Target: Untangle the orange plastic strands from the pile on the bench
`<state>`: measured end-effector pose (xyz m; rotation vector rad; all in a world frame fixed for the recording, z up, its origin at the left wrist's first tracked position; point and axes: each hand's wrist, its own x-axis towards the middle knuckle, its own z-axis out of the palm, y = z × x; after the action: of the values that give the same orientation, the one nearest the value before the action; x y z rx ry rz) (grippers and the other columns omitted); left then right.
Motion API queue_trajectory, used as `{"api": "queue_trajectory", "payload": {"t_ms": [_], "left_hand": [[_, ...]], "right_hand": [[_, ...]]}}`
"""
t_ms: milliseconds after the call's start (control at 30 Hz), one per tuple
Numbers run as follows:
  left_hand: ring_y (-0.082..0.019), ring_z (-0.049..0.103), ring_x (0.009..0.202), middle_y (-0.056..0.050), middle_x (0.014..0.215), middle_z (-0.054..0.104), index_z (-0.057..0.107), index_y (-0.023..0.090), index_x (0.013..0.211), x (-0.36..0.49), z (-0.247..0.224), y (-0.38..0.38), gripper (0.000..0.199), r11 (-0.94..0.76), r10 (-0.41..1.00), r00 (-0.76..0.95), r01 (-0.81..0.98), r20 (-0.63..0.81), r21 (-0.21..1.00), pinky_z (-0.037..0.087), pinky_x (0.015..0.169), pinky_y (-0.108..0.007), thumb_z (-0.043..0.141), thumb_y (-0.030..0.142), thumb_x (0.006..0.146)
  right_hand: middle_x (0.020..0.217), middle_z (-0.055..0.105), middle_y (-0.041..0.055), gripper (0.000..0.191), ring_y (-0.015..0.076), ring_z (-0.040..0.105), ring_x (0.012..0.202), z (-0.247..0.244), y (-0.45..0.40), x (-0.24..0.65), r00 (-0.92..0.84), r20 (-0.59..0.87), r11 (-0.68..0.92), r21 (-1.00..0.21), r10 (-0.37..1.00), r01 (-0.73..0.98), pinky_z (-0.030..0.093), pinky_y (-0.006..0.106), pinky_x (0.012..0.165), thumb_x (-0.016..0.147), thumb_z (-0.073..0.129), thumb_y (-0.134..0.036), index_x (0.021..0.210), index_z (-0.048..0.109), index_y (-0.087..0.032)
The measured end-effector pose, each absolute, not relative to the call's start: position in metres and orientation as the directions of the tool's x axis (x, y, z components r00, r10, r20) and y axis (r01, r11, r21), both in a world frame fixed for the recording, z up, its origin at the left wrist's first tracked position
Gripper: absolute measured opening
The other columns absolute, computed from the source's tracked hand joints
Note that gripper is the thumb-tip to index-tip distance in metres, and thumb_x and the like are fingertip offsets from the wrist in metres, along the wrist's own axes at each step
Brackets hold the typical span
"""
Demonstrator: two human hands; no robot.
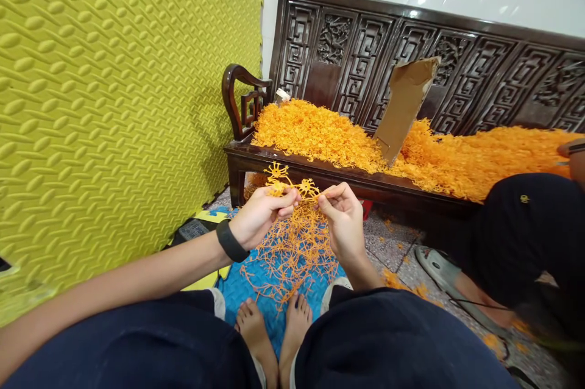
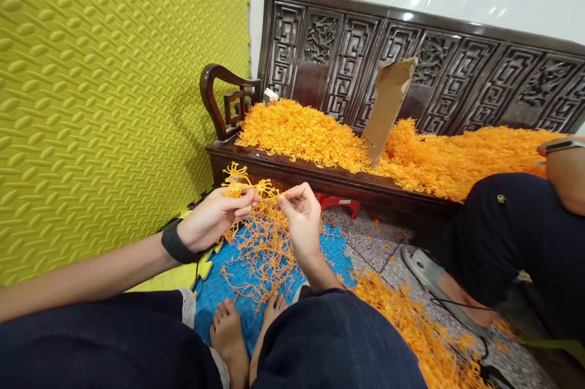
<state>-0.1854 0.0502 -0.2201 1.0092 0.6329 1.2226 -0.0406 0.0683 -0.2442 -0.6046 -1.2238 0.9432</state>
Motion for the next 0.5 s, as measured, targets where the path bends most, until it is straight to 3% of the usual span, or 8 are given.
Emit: {"api": "queue_trajectory", "payload": {"t_ms": [200,300,367,500], "left_hand": [[0.0,0.028,0.043,0.0,0.061,0.05,0.058,0.008,0.062,-0.182,-0.22,0.05,0.012,0.014,0.957,0.275,-0.362,0.092,0.932,0.018,0.041,-0.015,0.063,0.015,0.071],[0.001,0.023,0.038,0.002,0.055,0.044,0.058,0.007,0.063,-0.207,-0.219,0.054,0.009,0.05,0.99,0.144,-0.388,0.007,0.92,0.013,0.037,-0.013,0.059,0.008,0.071],[0.002,0.02,0.036,0.004,0.052,0.041,0.058,0.007,0.063,-0.232,-0.219,0.057,0.009,-0.019,1.0,-0.026,-0.458,0.007,0.889,0.015,0.035,-0.011,0.057,0.005,0.072],[0.001,0.022,0.034,0.004,0.051,0.04,0.059,0.007,0.065,-0.268,-0.225,0.063,0.012,-0.059,0.992,-0.123,-0.465,0.002,0.883,0.021,0.033,-0.011,0.054,0.009,0.076]], "right_hand": [[0.067,0.048,-0.0022,0.011,0.0078,0.047,0.063,-0.244,0.068,-0.029,0.121,0.683,0.686,-0.727,0.72,0.028,0.039,0.022,0.058,0.073,0.057,-0.014,0.068,0.048,-0.016],[0.066,0.049,-0.0031,0.014,0.0078,0.049,0.06,-0.247,0.077,0.017,0.389,0.696,0.71,-0.691,0.604,0.135,0.042,0.024,0.058,0.068,0.061,-0.017,0.067,0.048,-0.016],[0.065,0.05,-0.0038,0.019,0.0087,0.05,0.057,-0.252,0.078,0.057,0.635,0.631,0.725,-0.67,0.445,0.159,0.044,0.026,0.059,0.063,0.066,-0.018,0.068,0.047,-0.017],[0.066,0.05,-0.0018,0.031,0.0136,0.053,0.057,-0.246,0.054,0.116,0.785,0.582,0.771,-0.593,0.213,0.231,0.045,0.032,0.062,0.058,0.07,-0.019,0.08,0.049,-0.022]]}}
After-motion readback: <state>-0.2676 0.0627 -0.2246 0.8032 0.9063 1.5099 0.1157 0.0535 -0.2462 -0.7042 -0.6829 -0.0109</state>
